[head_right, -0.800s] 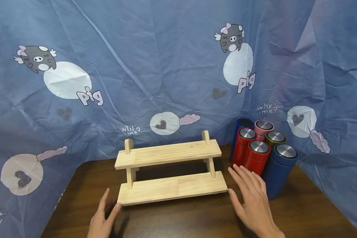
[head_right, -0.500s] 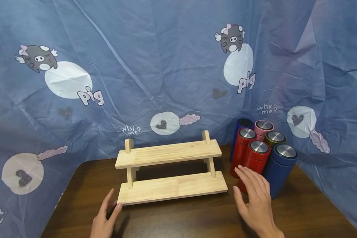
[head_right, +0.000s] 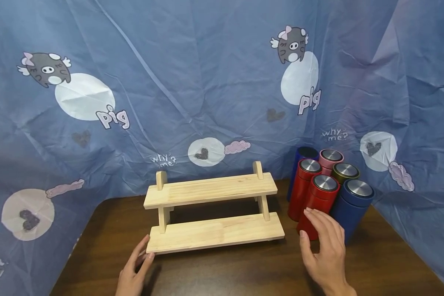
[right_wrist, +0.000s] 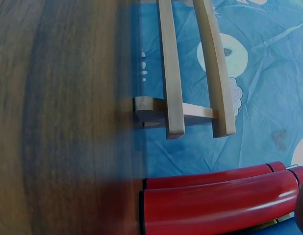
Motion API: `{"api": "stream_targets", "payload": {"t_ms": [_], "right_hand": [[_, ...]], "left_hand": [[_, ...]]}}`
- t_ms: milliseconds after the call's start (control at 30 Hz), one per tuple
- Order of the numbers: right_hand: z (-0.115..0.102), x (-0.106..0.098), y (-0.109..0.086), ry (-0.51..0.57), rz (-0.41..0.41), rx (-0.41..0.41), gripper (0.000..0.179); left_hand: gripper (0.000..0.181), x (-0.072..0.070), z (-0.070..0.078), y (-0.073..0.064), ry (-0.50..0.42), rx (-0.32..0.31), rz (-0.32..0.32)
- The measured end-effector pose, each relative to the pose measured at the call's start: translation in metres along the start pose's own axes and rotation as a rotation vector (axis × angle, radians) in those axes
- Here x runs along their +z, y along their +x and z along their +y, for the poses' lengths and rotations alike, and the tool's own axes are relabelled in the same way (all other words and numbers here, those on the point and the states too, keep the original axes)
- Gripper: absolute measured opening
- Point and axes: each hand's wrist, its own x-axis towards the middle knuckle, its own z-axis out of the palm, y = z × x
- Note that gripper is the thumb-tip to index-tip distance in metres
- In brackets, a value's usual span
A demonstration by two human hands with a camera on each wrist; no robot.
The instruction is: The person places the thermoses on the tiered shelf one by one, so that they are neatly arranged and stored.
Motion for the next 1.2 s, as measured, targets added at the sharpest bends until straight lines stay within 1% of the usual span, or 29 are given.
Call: {"api": "stream_targets", "payload": {"t_ms": [100,200,400,467,700,767,867,1033,1133,1200], "right_hand": [[-0.003,0.0,0.003,0.002,0.055,0.017,0.051],[-0.006,0.0,0.006,-0.002,0.096,0.04,0.052],[-0.003,-0.004,0.014,-0.02,0.159,0.079,0.05],[0.0,-0.006,0.018,-0.033,0.187,0.106,0.049],[0.002,-0.015,0.035,-0.079,0.284,0.217,0.044],[0.005,-0.017,0.039,-0.082,0.308,0.238,0.044],[0.01,-0.02,0.045,-0.089,0.322,0.267,0.045],[0.019,-0.025,0.054,-0.109,0.334,0.31,0.046],[0.024,-0.029,0.055,-0.122,0.325,0.345,0.048],[0.031,-0.032,0.052,-0.143,0.306,0.375,0.05]], "left_hand": [[0.054,0.0,0.0,-0.001,-0.012,0.043,0.019],[0.052,0.0,-0.001,-0.002,-0.014,0.063,0.026],[0.053,0.001,-0.001,-0.001,0.038,0.055,0.028],[0.053,0.001,-0.002,-0.001,0.05,0.05,0.029],[0.054,0.001,-0.001,-0.003,0.053,0.079,0.04],[0.054,0.001,0.0,-0.003,0.06,0.069,0.031],[0.055,0.001,0.0,-0.003,0.06,0.051,0.026],[0.055,0.001,-0.001,-0.003,0.061,0.053,0.019],[0.055,0.001,-0.001,-0.002,0.062,0.059,0.019],[0.055,0.001,-0.001,-0.002,0.058,0.059,0.021]]}}
